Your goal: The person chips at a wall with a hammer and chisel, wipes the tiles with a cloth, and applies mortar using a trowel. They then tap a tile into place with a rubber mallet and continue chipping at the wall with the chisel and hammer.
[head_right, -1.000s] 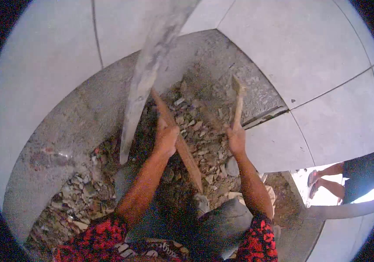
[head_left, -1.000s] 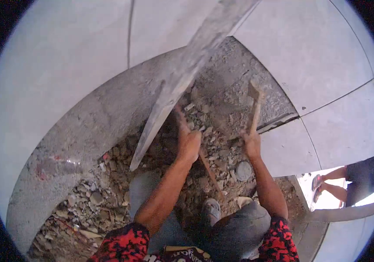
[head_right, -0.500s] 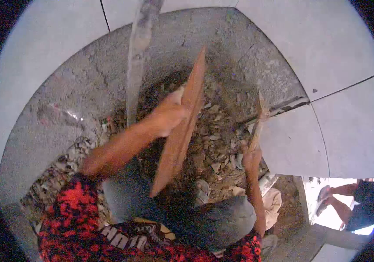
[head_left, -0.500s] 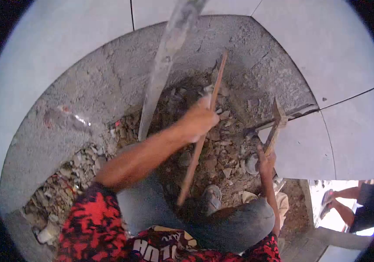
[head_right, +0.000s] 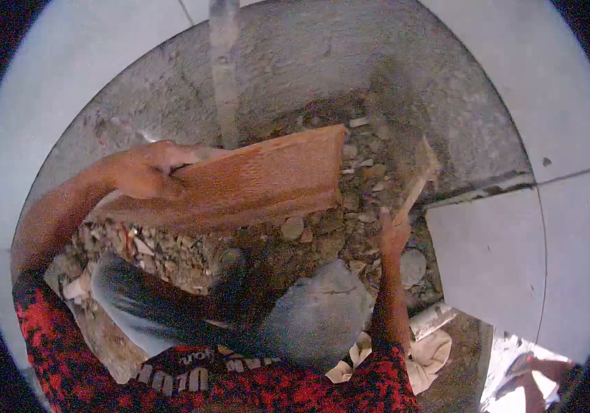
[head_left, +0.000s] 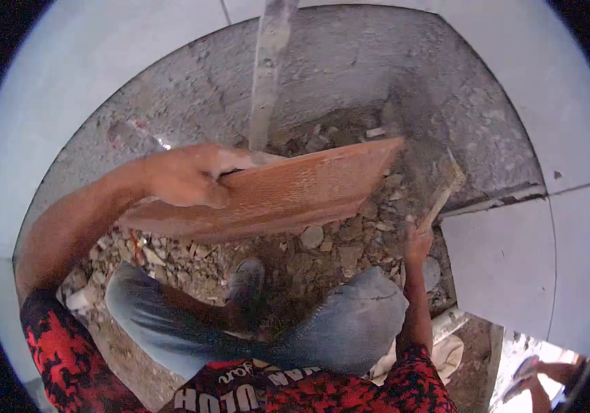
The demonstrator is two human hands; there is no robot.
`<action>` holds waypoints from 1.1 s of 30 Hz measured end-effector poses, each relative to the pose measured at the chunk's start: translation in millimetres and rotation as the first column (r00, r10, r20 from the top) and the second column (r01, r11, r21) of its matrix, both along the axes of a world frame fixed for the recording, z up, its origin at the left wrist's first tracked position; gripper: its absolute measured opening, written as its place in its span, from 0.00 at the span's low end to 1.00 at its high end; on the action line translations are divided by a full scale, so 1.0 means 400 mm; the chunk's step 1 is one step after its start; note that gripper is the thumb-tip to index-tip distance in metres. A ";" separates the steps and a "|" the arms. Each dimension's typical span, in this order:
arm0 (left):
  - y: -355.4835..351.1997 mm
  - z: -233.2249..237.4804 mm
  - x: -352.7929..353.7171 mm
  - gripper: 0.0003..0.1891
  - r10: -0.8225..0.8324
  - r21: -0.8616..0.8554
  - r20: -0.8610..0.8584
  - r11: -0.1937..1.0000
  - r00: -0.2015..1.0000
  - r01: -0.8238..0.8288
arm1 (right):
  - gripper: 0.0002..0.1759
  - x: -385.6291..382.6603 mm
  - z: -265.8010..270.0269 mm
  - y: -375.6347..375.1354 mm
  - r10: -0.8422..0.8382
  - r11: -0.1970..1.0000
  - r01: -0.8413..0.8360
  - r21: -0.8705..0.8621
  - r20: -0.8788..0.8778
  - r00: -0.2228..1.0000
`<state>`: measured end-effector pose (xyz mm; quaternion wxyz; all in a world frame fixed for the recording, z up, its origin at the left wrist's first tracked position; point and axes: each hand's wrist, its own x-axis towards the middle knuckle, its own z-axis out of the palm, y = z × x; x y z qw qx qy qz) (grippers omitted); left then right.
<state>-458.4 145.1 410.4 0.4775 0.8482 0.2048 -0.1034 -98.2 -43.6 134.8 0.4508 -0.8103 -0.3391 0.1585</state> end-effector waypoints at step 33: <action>0.225 -0.239 -0.654 0.18 0.639 0.431 -0.209 0.740 0.741 -0.517 | 0.19 -0.306 -0.373 -0.435 0.029 0.638 -0.043 -0.769 -0.032 0.999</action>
